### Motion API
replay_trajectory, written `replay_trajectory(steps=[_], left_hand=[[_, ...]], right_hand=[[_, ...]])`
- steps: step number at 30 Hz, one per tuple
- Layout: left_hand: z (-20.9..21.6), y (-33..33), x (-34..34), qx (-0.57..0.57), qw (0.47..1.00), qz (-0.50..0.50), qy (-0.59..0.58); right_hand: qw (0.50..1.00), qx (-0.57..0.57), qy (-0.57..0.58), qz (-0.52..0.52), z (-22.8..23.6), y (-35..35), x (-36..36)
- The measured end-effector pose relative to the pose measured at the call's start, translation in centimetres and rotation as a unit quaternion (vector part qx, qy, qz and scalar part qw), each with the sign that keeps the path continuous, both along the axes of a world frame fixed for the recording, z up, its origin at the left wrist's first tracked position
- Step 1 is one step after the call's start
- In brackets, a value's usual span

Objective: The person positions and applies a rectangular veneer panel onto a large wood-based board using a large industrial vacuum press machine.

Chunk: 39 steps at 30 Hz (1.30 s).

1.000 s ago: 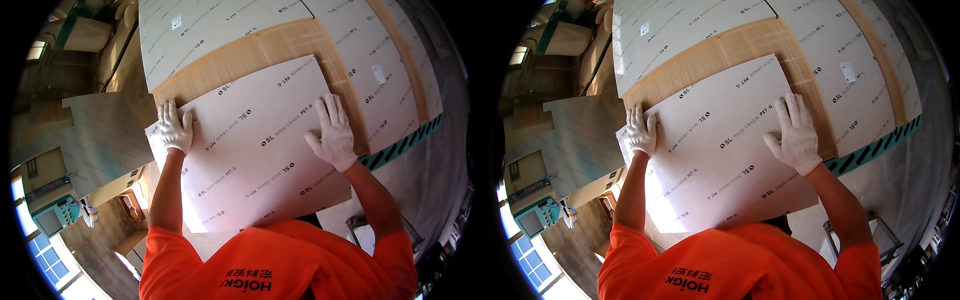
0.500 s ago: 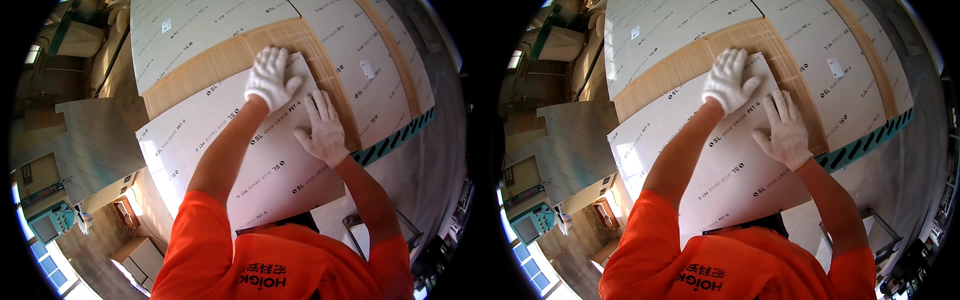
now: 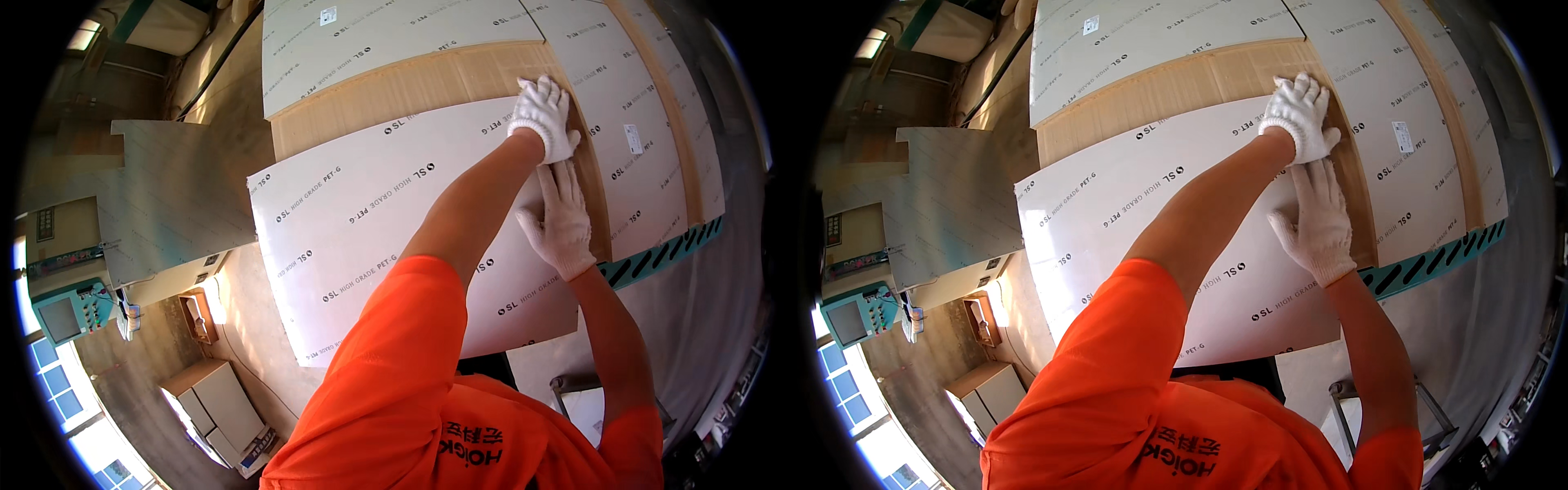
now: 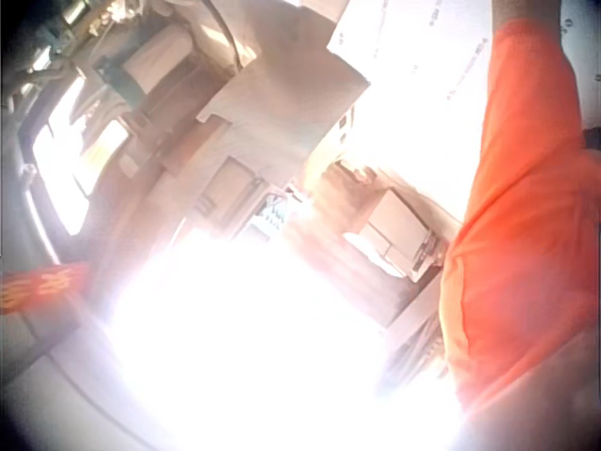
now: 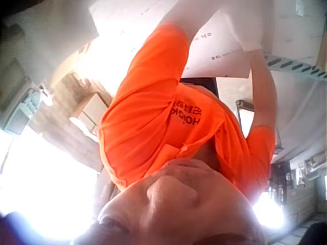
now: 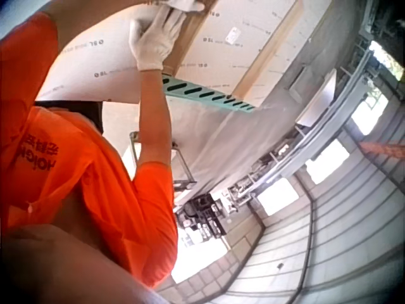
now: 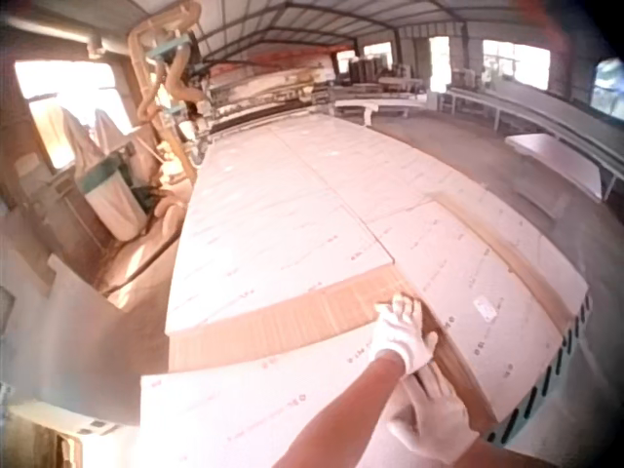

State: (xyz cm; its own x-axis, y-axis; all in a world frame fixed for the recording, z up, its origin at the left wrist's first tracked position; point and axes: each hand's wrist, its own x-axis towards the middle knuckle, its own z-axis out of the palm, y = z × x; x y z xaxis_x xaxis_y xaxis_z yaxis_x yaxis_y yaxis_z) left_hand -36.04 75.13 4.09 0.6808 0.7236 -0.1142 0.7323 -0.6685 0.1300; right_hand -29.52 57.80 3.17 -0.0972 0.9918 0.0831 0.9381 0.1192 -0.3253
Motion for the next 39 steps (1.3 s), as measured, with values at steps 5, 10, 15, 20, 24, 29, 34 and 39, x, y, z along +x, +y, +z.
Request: replay_trajectory(steps=[5, 10, 15, 20, 24, 29, 34, 39], left_hand=[[-1.8, -3.2, -14.3, 0.064, 0.992, 0.081, -0.075], [-1.8, -6.2, -41.2, 0.097, 0.961, 0.253, -0.051], [-5.1, -14.6, -64.1, 0.002, 0.851, 0.511, 0.12], [-2.8, -25.1, -55.1, -0.27, 0.717, 0.494, -0.412], [-1.7, -27.8, -47.2, -0.155, 0.779, 0.454, -0.404], [-2.4, -26.9, -47.5, -0.156, 0.801, 0.421, -0.396], [-0.6, -29.4, -48.4, 0.004, 0.922, 0.241, -0.303], [-0.3, -28.3, -48.5, -0.093, 0.936, 0.145, -0.308]], right_hand=[[0.999, 0.025, -0.025, -0.014, -0.6, -0.6, 0.5], [0.998, 0.012, -0.052, -0.021, -0.9, -0.9, 0.7], [0.995, -0.021, -0.096, -0.029, -1.1, -0.1, 0.4], [0.982, 0.025, -0.178, -0.056, -2.9, 7.8, -1.9], [0.978, 0.083, -0.121, 0.148, -3.3, 14.5, -24.7], [0.944, -0.019, -0.034, 0.329, -1.7, 13.7, -49.6], [0.957, 0.129, 0.122, 0.23, -1.7, 12.5, -45.4], [0.977, 0.11, -0.121, 0.138, -2.4, 9.3, -32.4]])
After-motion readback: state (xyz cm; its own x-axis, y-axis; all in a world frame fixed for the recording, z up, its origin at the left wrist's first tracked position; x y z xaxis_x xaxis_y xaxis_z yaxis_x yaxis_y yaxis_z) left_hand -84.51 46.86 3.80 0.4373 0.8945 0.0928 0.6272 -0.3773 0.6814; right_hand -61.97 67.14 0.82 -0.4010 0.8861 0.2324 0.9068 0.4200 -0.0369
